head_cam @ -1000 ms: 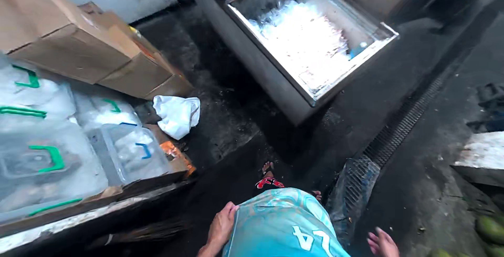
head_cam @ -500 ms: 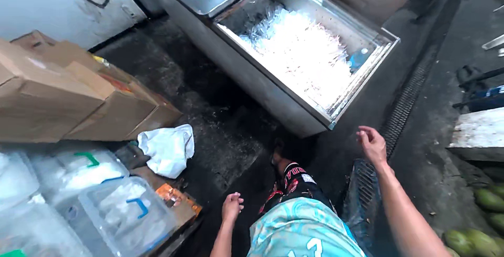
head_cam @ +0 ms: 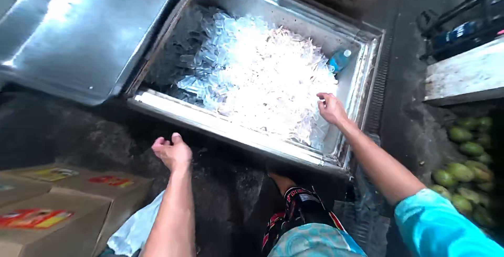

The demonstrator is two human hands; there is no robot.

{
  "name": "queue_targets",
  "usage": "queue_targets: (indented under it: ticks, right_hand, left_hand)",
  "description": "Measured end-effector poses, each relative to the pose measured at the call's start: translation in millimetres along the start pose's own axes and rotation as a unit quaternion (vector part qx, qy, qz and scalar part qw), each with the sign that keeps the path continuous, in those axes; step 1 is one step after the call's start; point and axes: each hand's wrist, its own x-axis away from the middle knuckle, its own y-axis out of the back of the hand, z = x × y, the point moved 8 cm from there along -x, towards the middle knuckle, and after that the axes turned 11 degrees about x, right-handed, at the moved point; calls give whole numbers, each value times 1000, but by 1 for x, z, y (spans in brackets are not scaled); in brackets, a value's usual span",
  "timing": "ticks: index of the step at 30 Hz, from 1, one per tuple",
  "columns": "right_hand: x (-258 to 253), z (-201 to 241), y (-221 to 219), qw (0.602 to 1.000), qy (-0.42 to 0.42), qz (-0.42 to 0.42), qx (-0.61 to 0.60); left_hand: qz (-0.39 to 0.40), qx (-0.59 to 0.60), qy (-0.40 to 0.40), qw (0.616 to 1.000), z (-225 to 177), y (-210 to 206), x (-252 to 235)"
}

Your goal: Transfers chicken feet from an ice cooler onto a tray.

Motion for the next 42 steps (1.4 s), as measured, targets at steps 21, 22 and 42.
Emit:
queue_targets:
  ticks: [21, 22, 42]
  right_hand:
    - [-179, -79, -30, 926, -115, 214, 290]
    - [-176, -75, -31, 924, -114, 224, 287]
    - [7, 7, -62, 989, -113, 26, 96]
  left_hand:
    - [-186, -162, 117, 962, -43, -53, -50]
    - [-185, -160, 117, 963, -43, -53, -49]
    - [-174, -114, 105, 972, -38, -52, -51]
